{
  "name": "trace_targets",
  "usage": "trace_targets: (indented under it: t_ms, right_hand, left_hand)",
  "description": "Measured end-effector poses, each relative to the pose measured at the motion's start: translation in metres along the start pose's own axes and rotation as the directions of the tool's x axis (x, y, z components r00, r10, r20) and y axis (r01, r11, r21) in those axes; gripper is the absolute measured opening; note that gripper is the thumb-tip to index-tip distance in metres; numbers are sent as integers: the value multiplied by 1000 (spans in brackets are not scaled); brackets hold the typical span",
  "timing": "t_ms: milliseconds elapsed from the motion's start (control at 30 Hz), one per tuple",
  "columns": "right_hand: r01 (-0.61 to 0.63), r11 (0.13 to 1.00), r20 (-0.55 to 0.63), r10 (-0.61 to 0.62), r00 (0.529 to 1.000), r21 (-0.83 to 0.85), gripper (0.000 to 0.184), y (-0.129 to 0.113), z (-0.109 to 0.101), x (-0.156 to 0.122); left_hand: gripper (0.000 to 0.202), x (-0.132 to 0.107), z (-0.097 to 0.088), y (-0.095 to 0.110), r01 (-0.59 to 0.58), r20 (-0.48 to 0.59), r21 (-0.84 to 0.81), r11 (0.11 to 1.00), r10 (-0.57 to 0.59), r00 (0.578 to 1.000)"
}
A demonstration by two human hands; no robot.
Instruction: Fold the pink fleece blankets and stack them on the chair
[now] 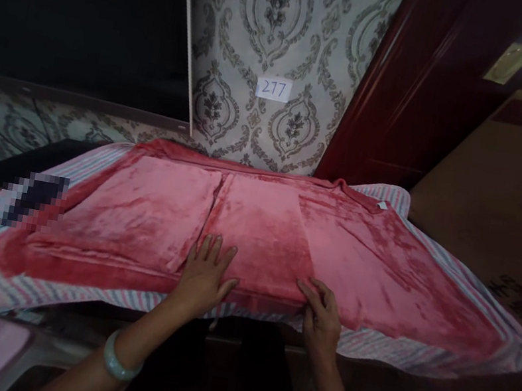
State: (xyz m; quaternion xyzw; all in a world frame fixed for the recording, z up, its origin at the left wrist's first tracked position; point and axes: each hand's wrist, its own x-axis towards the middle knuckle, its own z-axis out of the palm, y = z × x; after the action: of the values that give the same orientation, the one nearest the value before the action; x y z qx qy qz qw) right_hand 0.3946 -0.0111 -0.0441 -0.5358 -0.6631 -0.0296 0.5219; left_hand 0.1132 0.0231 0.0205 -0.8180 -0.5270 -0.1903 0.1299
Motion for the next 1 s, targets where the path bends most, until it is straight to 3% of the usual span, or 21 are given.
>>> trace_targets:
  t_ms: [167,300,367,467,567,700,833,900,1000]
  right_hand:
    - [-50,999,30,49,998,14,49,1,0,1]
    - [-21,999,101,18,995,33,36,0,-20,11]
    - [-5,1000,109,3,994,18,29,-3,-33,24]
    - [4,999,51,-1,999,-50,33,-10,-37,57]
    - [56,990,78,-46,996,-130,45,-19,-14,98]
    - [126,954,319,-34,947,-274,65,-23,29,124]
    - [162,928,562,59,825,-336,63,-11,51,106]
    - [161,927,578,71,813,-340,63,-3,54,96]
    - [158,929,553,58,831,-335,63,4,55,90]
  left_hand:
    - [60,-7,8,-2,7,-1,17,1000,-7,1000]
    - [47,-1,-6,-9,-32,-16,-45,998,31,999]
    - [35,9,-17,-15,-68,3,-125,990,69,998]
    - [35,39,-31,-21,-118,43,-208,971,130,991]
    - [45,82,-33,-21,-96,105,-186,978,117,988]
    - [67,120,-11,-19,-5,223,-118,993,32,974]
    - [72,113,22,-21,72,325,-6,997,-66,943]
    - [71,104,33,-21,85,305,14,996,-85,949]
    - [70,97,35,-19,99,283,-8,995,-93,955]
